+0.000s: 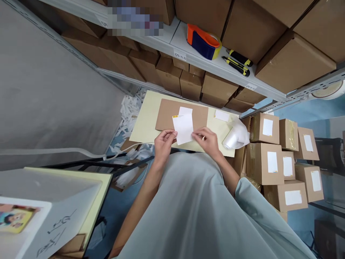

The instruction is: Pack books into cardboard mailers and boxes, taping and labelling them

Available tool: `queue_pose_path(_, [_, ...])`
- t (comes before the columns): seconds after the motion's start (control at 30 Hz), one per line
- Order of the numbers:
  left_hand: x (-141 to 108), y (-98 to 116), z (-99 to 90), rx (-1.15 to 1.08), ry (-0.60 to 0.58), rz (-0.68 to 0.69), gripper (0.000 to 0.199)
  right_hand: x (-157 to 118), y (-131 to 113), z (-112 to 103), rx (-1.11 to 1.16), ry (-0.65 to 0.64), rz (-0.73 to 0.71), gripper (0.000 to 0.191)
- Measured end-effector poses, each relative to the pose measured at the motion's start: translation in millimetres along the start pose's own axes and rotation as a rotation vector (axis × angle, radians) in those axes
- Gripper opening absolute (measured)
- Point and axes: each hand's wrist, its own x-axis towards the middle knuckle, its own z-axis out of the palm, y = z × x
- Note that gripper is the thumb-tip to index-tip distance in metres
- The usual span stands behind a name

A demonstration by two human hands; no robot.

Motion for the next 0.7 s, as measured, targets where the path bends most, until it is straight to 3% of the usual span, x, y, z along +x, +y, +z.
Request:
queue_pose_path(0.07, [1.7,1.6,-5.2,0.021,-0.009,0.010,0.043,16.1,5.7,-9.5,0.099,0.060,0.099,0.039])
queue_pose_path(0.17, [6.1,6.6,-9.5,0.050,-0.036,0.034,0.044,31.4,13.4,-13.2,0.211,-0.011,0.180,0.045])
queue_pose_path(0.43, [30.9,16.5,-14.4,0.144,-0.144,0.106,0.043,35.6,25.0,-0.3,0.283,0.009,0.259,0.050])
queue_pose_path(0.57, [57.4,19.6,-13.2,0.201,-0.189,0.154,0.043,48.5,35.1,2.9,0.304,0.001,0.276,0.047])
queue_pose_path(0.7, [97.3,22.1,-4.0,0.272,-0.176,0.195,0.033,82.7,48.1,7.3,0.263,0.032,0.250,0.036])
